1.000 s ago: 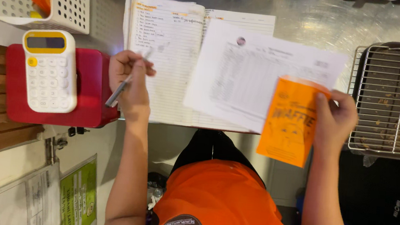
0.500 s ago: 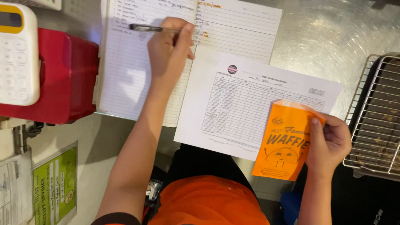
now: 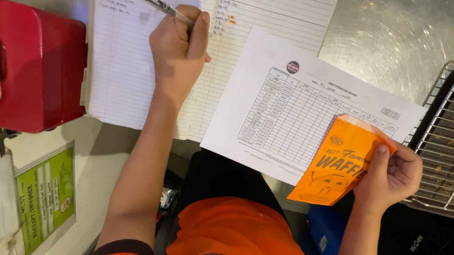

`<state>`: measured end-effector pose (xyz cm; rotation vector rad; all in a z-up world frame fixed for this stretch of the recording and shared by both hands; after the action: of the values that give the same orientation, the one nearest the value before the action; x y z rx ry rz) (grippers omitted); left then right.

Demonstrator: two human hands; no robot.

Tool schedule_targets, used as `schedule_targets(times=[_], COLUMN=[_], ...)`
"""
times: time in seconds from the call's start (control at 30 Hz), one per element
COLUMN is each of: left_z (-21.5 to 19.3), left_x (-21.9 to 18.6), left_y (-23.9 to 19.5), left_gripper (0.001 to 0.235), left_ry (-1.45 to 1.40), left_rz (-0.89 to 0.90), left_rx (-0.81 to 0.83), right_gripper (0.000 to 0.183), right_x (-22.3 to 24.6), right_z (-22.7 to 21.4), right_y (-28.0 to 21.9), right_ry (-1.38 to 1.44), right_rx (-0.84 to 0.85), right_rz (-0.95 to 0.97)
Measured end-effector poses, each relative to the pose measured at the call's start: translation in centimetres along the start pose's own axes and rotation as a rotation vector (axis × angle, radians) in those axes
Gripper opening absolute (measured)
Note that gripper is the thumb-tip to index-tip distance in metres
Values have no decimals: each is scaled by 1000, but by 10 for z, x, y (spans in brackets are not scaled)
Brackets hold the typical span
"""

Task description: The person handles cash and coins in a red cash box, then writes on a document. They pour waffle batter into a waffle iron, handle containers of toppings, and continue writing on a daily operation report.

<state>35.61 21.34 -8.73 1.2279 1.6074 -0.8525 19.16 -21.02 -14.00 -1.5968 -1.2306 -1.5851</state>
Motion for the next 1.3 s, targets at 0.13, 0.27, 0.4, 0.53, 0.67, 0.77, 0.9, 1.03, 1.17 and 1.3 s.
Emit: schedule_targets(times=[0.13,0.27,0.4,0.53,0.67,0.77,0.9,1.03,1.17,1.3], left_z=[1,0,1,2,3,2,3,2,2,2], left_x=[2,2,-1,-3,-1,-3,-6,-4,1,8], left_y=[1,1,-1,-3,-3,-3,-2,-1,-2,-3], left_gripper=[17,16,16,16,17,18,25,32,40,42], left_ry=[25,67,92,151,154,131,124,126,175,158], left_rz=[15,70,160,236,182,184,199,187,223,220], left_rx=[0,-16,-27,-49,-30,2,-4,12,16,14], right_gripper=[6,4,6,5,8,8,9,11,12,11], right_x=[3,7,6,7,4,3,2,-1,-1,2], right_z=[3,6,6,9,6,5,4,3,3,4], right_y=[1,1,1,1,1,0,0,-1,-1,-1], right_ry=[-2,-9,-4,21,-8,-16,-9,-14,-5,-55], right_rx=[12,44,35,47,47,55,60,57,67,75], right_rz=[-7,-36,-35,-45,-53,-59,-82,-90,-105,-109])
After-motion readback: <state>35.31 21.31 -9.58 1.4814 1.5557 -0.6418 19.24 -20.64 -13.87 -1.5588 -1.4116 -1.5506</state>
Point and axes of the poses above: each hand's wrist, its own y-axis towards the middle knuckle, its own z-axis out of the palm, x = y × z, the point moved 6 cm from there along y, towards the middle knuckle, and after that the axes turned 8 degrees about -z, right-handed, at the moved point
